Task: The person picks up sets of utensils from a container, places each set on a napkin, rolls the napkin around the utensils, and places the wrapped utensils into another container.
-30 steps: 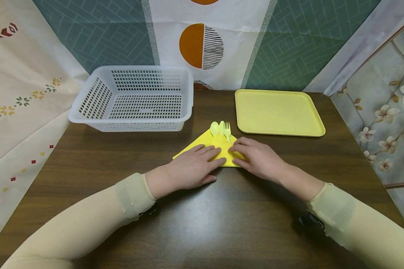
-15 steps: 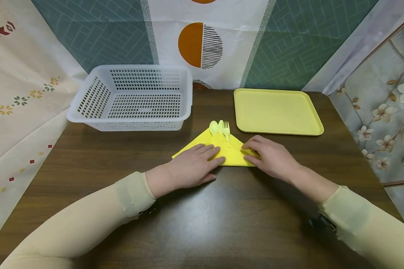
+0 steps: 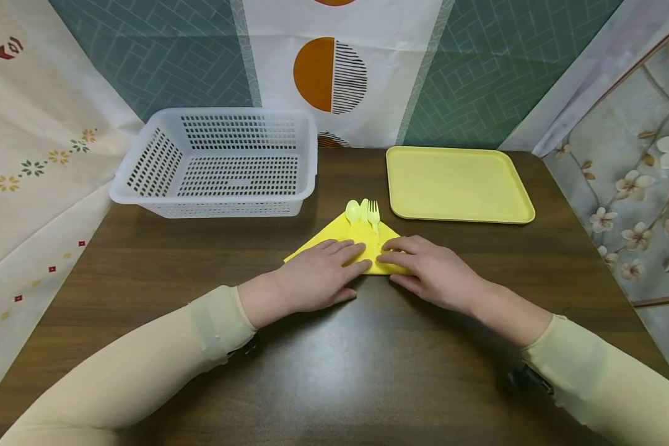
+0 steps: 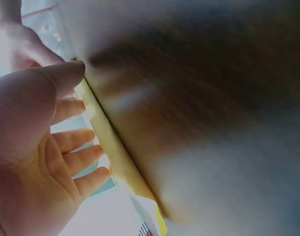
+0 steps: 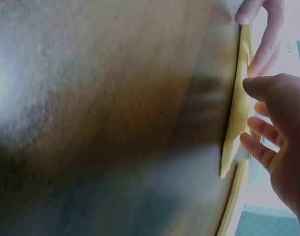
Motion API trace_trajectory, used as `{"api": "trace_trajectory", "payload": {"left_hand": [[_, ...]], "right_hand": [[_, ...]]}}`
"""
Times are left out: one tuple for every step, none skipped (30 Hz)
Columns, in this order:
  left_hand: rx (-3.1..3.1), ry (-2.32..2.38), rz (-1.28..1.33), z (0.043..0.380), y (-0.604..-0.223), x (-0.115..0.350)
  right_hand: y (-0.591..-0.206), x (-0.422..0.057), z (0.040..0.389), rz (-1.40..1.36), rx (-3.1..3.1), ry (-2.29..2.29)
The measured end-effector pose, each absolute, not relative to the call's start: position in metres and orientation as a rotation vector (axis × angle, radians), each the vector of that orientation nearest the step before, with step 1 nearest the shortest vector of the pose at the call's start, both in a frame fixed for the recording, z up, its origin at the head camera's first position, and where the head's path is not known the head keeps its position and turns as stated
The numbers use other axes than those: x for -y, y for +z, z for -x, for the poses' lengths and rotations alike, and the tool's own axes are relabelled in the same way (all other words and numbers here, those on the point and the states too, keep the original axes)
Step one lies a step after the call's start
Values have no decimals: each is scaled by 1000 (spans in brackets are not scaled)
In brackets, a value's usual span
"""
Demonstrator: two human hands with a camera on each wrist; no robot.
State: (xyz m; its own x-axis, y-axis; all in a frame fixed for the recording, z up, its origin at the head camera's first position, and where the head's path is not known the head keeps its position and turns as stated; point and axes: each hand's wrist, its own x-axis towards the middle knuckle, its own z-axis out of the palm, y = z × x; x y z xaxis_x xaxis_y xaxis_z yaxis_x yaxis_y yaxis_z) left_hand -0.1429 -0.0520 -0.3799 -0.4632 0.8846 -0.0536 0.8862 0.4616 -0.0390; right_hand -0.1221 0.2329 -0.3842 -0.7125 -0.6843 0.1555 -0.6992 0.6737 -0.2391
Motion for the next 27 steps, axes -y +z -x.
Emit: {"api": "trace_trajectory", "payload": {"left_hand": [[-2669, -84, -1631, 143, -379, 53], [-2680, -66, -1649, 142, -379, 54], [-2695, -39, -1668, 142, -379, 54], [-2717, -8, -1683, 142, -379, 55], [-2744, 27, -1694, 143, -379, 54], [-2770, 65, -1694, 144, -379, 54], [-2799, 106, -1689, 145, -379, 53], [-2828, 141, -1678, 146, -380, 52], [-2852, 170, -1666, 148, -382, 51], [-2869, 187, -1651, 149, -383, 51], [-2880, 197, -1639, 149, -384, 50], [-2884, 202, -1628, 150, -385, 50], [-2889, 201, -1619, 150, -387, 50], [-2887, 192, -1613, 150, -388, 50], [-2882, 182, -1608, 150, -388, 50], [-2878, 166, -1603, 150, -389, 50], [-2874, 147, -1598, 150, -389, 50], [-2868, 128, -1591, 150, -389, 50], [-2863, 111, -1583, 150, -388, 51], [-2856, 98, -1577, 149, -388, 51], [-2849, 85, -1568, 149, -388, 52], [-2843, 76, -1560, 149, -388, 53], [-2836, 74, -1556, 148, -387, 54], [-2831, 78, -1550, 148, -387, 55], [-2826, 87, -1547, 147, -387, 55], [-2823, 96, -1546, 147, -387, 56], [-2819, 106, -1546, 147, -387, 57]], "right_hand": [[-385, -231, 122, -1198, 2798, 435], [-385, -229, 122, -1206, 2781, 441], [-385, -226, 122, -1196, 2774, 454], [-385, -223, 123, -1166, 2783, 476], [-384, -220, 124, -1123, 2803, 503], [-384, -217, 126, -1071, 2827, 535], [-384, -214, 128, -1019, 2848, 566], [-384, -212, 130, -972, 2870, 593], [-385, -209, 132, -934, 2890, 610], [-386, -206, 133, -908, 2908, 617], [-387, -204, 135, -896, 2920, 619], [-388, -202, 136, -894, 2926, 614], [-389, -201, 137, -898, 2931, 603], [-390, -200, 138, -900, 2937, 591], [-391, -199, 138, -902, 2941, 581], [-392, -199, 138, -903, 2943, 573], [-392, -199, 138, -903, 2943, 570], [-392, -200, 138, -901, 2943, 569], [-393, -200, 138, -900, 2942, 569], [-393, -201, 138, -898, 2943, 572], [-393, -202, 138, -898, 2944, 575], [-393, -203, 138, -901, 2946, 581], [-393, -204, 138, -904, 2947, 587], [-392, -206, 138, -909, 2949, 596], [-392, -207, 137, -912, 2950, 600], [-392, -208, 137, -914, 2952, 604], [-392, -210, 136, -916, 2954, 608]]}}
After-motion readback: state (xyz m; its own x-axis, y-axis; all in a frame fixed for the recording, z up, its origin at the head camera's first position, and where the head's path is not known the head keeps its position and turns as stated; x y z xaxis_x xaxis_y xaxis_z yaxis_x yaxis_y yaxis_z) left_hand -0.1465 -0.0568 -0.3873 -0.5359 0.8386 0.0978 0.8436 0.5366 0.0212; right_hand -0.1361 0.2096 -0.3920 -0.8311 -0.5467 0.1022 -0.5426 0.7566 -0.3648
